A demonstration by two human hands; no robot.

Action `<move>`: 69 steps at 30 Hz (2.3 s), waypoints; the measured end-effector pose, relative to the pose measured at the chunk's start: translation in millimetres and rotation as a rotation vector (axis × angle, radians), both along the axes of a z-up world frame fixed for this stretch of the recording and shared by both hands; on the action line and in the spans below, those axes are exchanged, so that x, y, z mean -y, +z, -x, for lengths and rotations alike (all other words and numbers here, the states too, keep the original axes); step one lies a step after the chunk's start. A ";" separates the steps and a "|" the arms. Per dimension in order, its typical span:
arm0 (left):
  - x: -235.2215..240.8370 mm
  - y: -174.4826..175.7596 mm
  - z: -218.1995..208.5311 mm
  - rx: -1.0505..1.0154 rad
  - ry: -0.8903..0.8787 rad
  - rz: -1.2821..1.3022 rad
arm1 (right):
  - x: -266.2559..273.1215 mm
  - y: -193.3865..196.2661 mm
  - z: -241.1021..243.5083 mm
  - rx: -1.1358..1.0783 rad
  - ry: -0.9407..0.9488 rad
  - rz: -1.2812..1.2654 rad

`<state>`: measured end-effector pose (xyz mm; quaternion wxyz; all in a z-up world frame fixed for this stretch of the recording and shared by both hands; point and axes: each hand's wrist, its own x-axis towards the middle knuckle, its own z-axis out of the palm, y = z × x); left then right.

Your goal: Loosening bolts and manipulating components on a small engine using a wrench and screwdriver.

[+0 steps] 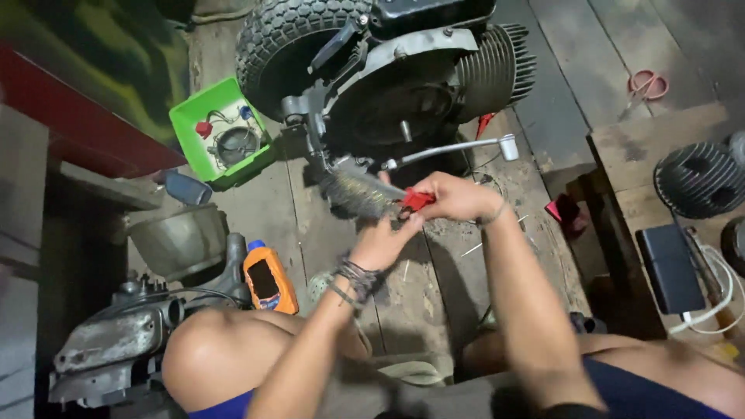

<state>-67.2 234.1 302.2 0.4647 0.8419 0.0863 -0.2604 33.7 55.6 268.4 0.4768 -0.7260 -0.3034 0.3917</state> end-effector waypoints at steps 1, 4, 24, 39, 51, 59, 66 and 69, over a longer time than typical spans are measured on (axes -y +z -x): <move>-11.6 -18.5 -2.5 -0.006 0.009 0.000 | -5.4 3.8 17.0 -0.006 0.009 0.000; -53.9 -53.9 -22.4 0.253 -0.163 -0.080 | -18.6 -10.2 52.1 -0.181 -0.470 -0.306; -136.1 22.1 -94.7 1.138 0.230 0.024 | -276.3 -86.8 9.4 0.026 -1.405 -0.806; -142.4 46.9 -71.6 1.184 0.289 0.117 | -237.7 -80.7 43.6 -0.133 -1.254 -0.704; -146.1 50.6 -62.4 1.259 0.293 0.117 | -210.5 -60.9 20.0 -0.050 -1.248 -0.756; -137.1 46.9 -71.4 1.265 0.297 0.153 | -251.2 -106.1 65.7 -0.231 -1.186 -0.642; -142.5 43.9 -66.0 1.244 0.279 0.152 | -224.1 -44.6 19.9 -0.003 -1.263 -0.738; -140.2 41.2 -70.1 1.269 0.283 0.153 | -260.1 -150.9 67.4 -0.192 -1.159 -0.537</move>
